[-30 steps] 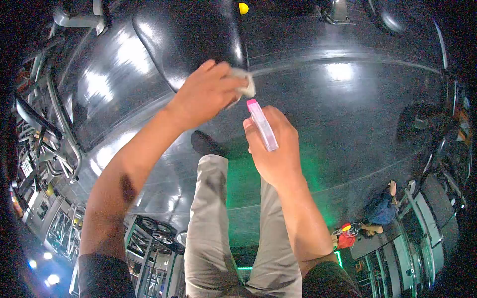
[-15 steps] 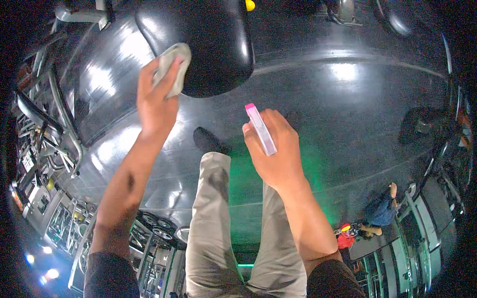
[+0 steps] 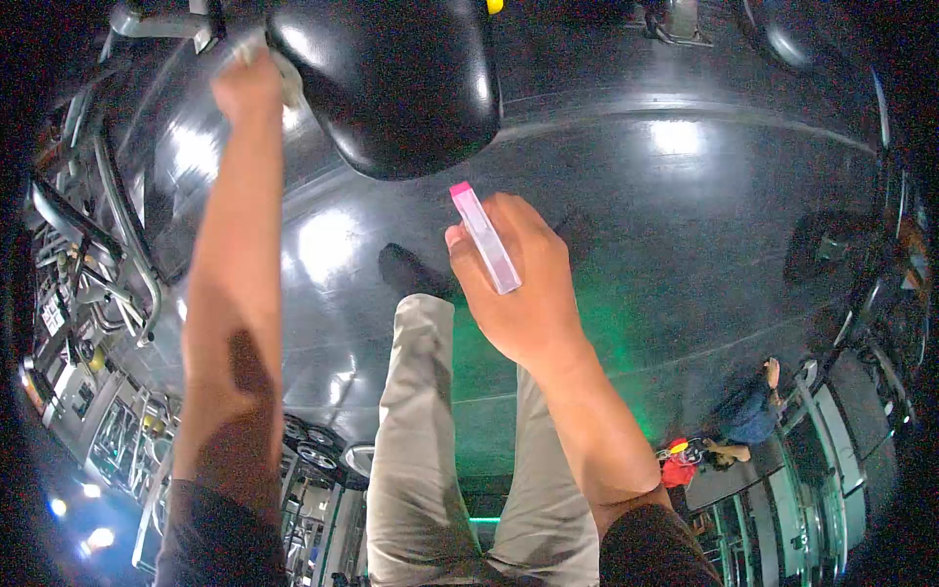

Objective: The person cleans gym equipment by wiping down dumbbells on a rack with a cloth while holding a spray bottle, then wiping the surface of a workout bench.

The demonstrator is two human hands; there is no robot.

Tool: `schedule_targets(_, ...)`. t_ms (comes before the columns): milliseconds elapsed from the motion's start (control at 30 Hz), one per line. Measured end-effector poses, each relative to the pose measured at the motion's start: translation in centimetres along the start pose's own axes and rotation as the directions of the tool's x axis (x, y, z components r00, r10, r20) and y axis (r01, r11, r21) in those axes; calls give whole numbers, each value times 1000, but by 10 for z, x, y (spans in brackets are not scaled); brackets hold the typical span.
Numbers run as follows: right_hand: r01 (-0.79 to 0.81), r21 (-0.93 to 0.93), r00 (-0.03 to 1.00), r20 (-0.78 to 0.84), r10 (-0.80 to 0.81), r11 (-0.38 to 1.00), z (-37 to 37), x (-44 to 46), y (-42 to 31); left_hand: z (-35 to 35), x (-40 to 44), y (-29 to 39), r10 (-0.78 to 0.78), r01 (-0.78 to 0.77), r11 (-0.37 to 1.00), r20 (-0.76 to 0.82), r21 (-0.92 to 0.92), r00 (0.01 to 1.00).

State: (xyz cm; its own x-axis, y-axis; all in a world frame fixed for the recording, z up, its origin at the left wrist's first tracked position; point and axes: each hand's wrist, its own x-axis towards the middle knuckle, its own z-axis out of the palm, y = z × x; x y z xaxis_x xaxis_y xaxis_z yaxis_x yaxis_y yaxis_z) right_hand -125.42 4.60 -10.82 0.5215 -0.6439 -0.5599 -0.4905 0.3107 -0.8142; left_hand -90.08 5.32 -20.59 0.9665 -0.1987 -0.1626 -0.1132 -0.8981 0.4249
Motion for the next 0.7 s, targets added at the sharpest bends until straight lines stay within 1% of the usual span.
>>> schedule_targets(33, 3, 13, 1000, 16, -3, 1000, -1, 0, 1, 10, -20, -17, -7, 9, 998, 42, -58, 999)
schedule_targets(67, 7, 16, 1000, 13, -7, 1000, -2, -1, 2, 30, -44, -38, -5, -42, 934, -131, -354, 991)
schedule_targets(100, -13, 16, 1000, 9, 13, 1000, -3, -2, 3, 42, -59, -62, 87, -162, 924, -222, -346, 971)
schedule_targets(133, -35, 14, 999, 3, 35, 999, -4, -2, 4, 30, -93, -59, 108, -167, 932, -193, -321, 975)
schedule_targets(200, -30, 38, 999, -17, 31, 999, -9, -4, 6, 18, -153, -50, 192, -266, 894, -227, -361, 955)
schedule_targets(233, -22, 63, 999, -34, 24, 998, -9, -5, 7, 16, -173, -49, 192, -263, 895, -220, -361, 956)
schedule_targets(300, -24, 26, 999, -46, 25, 999, -10, -5, 11, 19, -198, -47, 320, -382, 877, -237, -293, 917)
schedule_targets(367, -29, -22, 998, -50, 28, 999, -11, -5, 16, 20, -198, -26, 468, -530, 793, -255, -302, 846)
schedule_targets(400, -20, -40, 999, -50, 18, 999, -11, -5, 17, 26, -187, -10, 546, -611, 756, -289, -236, 786)
schedule_targets(433, -9, -56, 999, -49, 6, 998, -11, -6, 17, 35, -175, 8, 585, -661, 726, -335, -191, 739)
schedule_targets(467, -8, -60, 999, -48, 6, 998, -11, -6, 16, 37, -161, 28, 610, -665, 735, -301, -133, 733)
schedule_targets(500, -13, -11, 998, -56, 12, 1000, -9, -6, 14, 43, -148, 44, 595, -654, 752, -344, -82, 727)
schedule_targets(533, -19, 41, 998, -63, 21, 999, -8, -6, 12, 32, -139, 68, 631, -679, 730, -303, -77, 714)
schedule_targets(567, -18, 44, 998, -65, 21, 999, -8, -6, 13, 37, -123, 80, 653, -697, 714, -292, -70, 699)
schedule_targets(633, 7, -33, 997, -70, -9, 999, -11, -5, 15, 44, -105, 97, 682, -722, 689, -279, -63, 676)
schedule_targets(700, 25, -32, 996, -88, -27, 999, -12, -3, 16, 42, -100, 109, 671, -672, 732, -50, -112, 739)
